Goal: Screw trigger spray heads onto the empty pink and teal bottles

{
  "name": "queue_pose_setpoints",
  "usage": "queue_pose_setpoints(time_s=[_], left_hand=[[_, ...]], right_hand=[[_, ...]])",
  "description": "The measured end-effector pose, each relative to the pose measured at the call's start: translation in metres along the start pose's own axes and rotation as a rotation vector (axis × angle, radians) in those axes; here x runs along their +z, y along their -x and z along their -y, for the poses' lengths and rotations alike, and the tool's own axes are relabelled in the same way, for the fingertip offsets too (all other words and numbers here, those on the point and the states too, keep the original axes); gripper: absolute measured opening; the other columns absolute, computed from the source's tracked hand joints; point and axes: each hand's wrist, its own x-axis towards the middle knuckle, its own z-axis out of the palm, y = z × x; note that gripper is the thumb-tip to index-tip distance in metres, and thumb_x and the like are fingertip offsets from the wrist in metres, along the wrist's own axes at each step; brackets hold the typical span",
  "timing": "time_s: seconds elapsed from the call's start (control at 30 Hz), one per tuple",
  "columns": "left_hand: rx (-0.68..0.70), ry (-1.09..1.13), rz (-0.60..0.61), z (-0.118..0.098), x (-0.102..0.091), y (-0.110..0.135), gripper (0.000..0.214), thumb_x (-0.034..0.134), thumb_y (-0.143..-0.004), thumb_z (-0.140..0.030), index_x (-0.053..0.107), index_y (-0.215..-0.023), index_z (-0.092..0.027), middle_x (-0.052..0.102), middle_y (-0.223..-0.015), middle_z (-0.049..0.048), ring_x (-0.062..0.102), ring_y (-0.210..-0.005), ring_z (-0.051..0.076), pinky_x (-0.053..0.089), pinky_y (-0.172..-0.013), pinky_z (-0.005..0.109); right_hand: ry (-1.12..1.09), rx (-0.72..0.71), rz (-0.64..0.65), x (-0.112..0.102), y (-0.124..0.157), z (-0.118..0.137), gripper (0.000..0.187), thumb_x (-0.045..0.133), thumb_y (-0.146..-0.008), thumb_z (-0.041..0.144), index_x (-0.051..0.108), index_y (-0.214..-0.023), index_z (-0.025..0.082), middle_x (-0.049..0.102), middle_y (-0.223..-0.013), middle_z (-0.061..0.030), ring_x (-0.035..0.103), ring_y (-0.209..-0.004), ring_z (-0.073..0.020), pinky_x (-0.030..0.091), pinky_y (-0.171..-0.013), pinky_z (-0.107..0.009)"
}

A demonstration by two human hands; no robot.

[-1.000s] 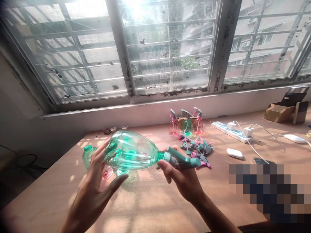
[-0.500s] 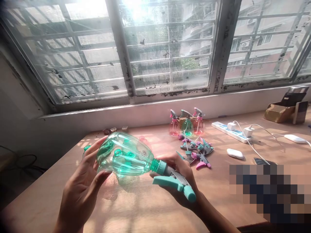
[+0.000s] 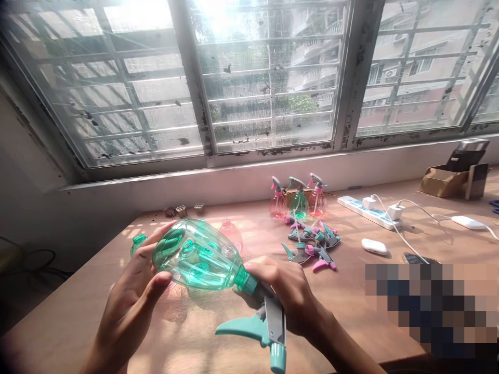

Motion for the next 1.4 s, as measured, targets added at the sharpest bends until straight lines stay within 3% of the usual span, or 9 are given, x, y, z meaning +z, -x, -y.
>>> queue_pose_setpoints(time_s=[0.17,0.3,0.43,0.6,0.73,0.93,1.07,1.2,1.4], left_hand=[[0.094,0.049,0.031,-0.001,-0.001,-0.002,0.041,0.074,-0.101,-0.043,0.069,-0.141,-0.037,0.052,-0.169,0.0073,0.040,-0.162,0.038,0.047,-0.127,0.056],[0.284,0.101,0.049,-0.004,-0.001,-0.001,0.050,0.077,-0.100,-0.038,0.064,-0.148,-0.043,0.052,-0.169,0.0050,0.043,-0.161,0.036,0.053,-0.123,0.053],[0.256,-0.006,0.074,-0.006,-0.005,0.004,0.054,0.076,-0.101,-0.030,0.061,-0.150,-0.047,0.045,-0.174,0.0017,0.039,-0.163,0.036,0.051,-0.125,0.054],[0.104,-0.123,0.071,-0.008,-0.010,0.008,0.060,0.078,-0.097,-0.047,0.059,-0.154,-0.041,0.044,-0.175,0.0060,0.032,-0.166,0.040,0.043,-0.129,0.060],[0.029,-0.087,0.023,-0.008,-0.008,0.004,0.048,0.073,-0.100,-0.052,0.065,-0.145,-0.037,0.048,-0.172,0.0067,0.033,-0.165,0.040,0.038,-0.131,0.064],[0.098,-0.072,0.079,-0.003,-0.007,0.003,0.050,0.074,-0.101,-0.044,0.061,-0.150,-0.039,0.044,-0.174,0.0072,0.034,-0.165,0.039,0.036,-0.133,0.060],[0.130,-0.180,0.051,-0.004,-0.008,0.007,0.050,0.075,-0.101,-0.039,0.060,-0.148,-0.044,0.043,-0.175,0.0032,0.034,-0.165,0.037,0.043,-0.129,0.060],[0.124,-0.192,0.085,-0.007,-0.008,0.008,0.057,0.079,-0.097,-0.049,0.059,-0.150,-0.042,0.044,-0.174,0.0057,0.033,-0.165,0.041,0.038,-0.130,0.067],[-0.023,-0.094,0.029,-0.003,-0.006,0.005,0.034,0.069,-0.102,-0.056,0.070,-0.131,-0.039,0.045,-0.172,0.0048,0.036,-0.162,0.043,0.033,-0.128,0.075]], right_hand=[[-0.054,0.135,-0.126,0.006,-0.004,0.009,0.049,0.083,-0.092,0.015,0.063,-0.132,0.034,0.081,-0.085,-0.0005,0.077,-0.061,-0.0234,0.061,-0.051,-0.032],[-0.345,0.382,-0.191,0.008,-0.005,0.019,0.023,0.084,-0.096,0.034,0.069,-0.114,0.033,0.074,-0.071,0.0052,0.065,-0.047,-0.0151,0.053,-0.043,-0.024],[-0.538,0.496,-0.232,0.009,-0.003,0.019,0.021,0.081,-0.099,0.045,0.069,-0.110,0.031,0.061,-0.055,0.0105,0.050,-0.037,-0.0109,0.042,-0.037,-0.020],[-0.169,0.214,-0.173,0.008,0.005,0.008,0.042,0.087,-0.091,0.019,0.070,-0.126,0.032,0.081,-0.083,-0.0019,0.077,-0.065,-0.0238,0.062,-0.053,-0.032],[-0.105,0.007,-0.074,0.010,0.004,0.006,0.068,0.082,-0.089,0.007,0.059,-0.147,0.033,0.083,-0.094,-0.0046,0.082,-0.074,-0.0277,0.064,-0.056,-0.034],[-0.238,0.289,-0.252,0.011,-0.006,0.016,0.029,0.087,-0.092,0.026,0.071,-0.115,0.031,0.078,-0.078,0.0006,0.068,-0.054,-0.0180,0.057,-0.049,-0.028],[-0.467,0.478,-0.289,0.008,-0.006,0.016,0.021,0.084,-0.097,0.039,0.069,-0.110,0.031,0.063,-0.058,0.0101,0.054,-0.041,-0.0114,0.045,-0.040,-0.020],[-0.322,0.370,-0.249,0.005,-0.004,0.010,0.025,0.089,-0.092,0.033,0.072,-0.110,0.030,0.074,-0.074,0.0039,0.065,-0.053,-0.0149,0.054,-0.047,-0.024],[-0.219,0.079,-0.133,0.002,-0.002,0.005,0.045,0.086,-0.091,0.018,0.068,-0.131,0.029,0.081,-0.094,-0.0044,0.078,-0.076,-0.0261,0.064,-0.062,-0.035]])
